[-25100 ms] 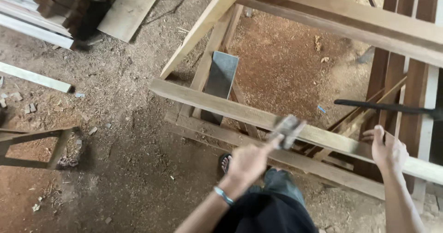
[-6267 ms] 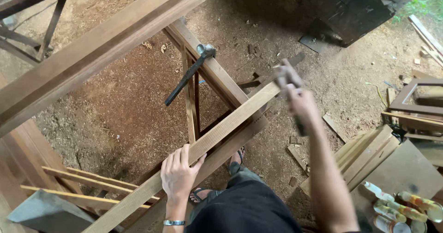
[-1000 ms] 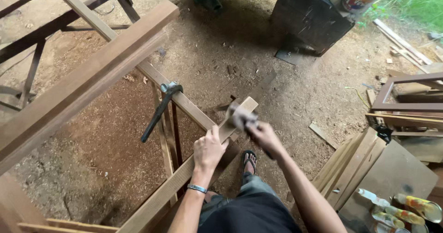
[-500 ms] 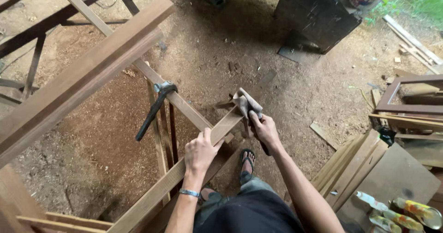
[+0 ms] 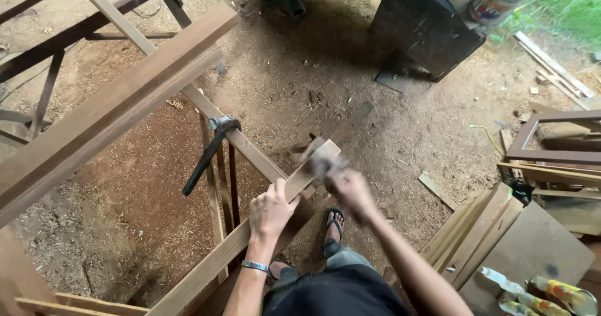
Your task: The person sands the surface and edges of a wooden beam using a block of sandpaper while holding the beam against a wooden frame.
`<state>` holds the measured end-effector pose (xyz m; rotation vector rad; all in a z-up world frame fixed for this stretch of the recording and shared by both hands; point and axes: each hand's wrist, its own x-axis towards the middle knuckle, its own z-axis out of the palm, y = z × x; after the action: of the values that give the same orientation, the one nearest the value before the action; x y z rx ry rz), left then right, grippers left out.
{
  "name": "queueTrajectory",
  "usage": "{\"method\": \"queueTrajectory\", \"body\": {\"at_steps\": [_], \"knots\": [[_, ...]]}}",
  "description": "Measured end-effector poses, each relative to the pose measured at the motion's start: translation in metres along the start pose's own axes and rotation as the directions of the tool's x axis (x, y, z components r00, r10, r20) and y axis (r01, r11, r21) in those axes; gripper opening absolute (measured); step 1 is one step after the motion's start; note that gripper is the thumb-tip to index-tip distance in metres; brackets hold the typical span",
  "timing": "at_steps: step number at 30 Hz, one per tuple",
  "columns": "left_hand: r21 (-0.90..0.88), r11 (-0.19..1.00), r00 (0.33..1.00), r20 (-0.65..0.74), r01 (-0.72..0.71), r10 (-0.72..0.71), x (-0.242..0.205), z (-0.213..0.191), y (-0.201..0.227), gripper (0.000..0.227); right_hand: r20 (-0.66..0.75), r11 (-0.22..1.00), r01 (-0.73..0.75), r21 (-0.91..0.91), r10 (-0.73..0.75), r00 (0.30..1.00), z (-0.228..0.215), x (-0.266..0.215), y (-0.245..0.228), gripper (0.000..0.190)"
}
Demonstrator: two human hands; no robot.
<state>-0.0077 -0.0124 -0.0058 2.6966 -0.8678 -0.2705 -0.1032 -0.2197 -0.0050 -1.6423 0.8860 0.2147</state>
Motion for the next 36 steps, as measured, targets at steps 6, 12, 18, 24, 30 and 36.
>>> {"method": "queueTrajectory", "body": {"at_steps": [6,12,18,24,30,36], "knots": [[0.012,1.000,0.999,-0.038,-0.026,0.026,-0.003,-0.002,-0.001,0.050,0.120,0.984,0.157,0.086,-0.166,0.979,0.005,0.027,0.030,0.037],[0.061,0.998,0.998,-0.064,-0.018,0.022,-0.005,-0.012,0.008,0.051,-0.140,0.901,0.181,0.394,-0.135,0.981,0.014,0.035,0.035,0.048],[0.073,0.997,1.000,0.000,0.005,-0.005,-0.002,-0.015,0.009,0.055,0.017,0.998,0.063,0.012,-0.063,0.998,0.004,0.008,0.013,0.033],[0.076,0.997,1.000,-0.028,-0.012,0.014,-0.001,-0.016,0.011,0.053,-0.013,0.981,0.097,0.168,-0.096,0.995,0.012,-0.007,0.010,0.042],[0.075,0.997,0.998,-0.054,-0.036,0.040,-0.005,-0.014,0.007,0.059,-0.075,0.984,0.083,0.159,-0.071,0.995,-0.002,-0.008,0.008,0.042],[0.054,0.998,0.998,-0.055,-0.027,0.030,-0.004,-0.011,0.009,0.053,-0.106,0.977,0.073,0.203,-0.052,0.993,-0.001,-0.002,0.005,0.045]]}}
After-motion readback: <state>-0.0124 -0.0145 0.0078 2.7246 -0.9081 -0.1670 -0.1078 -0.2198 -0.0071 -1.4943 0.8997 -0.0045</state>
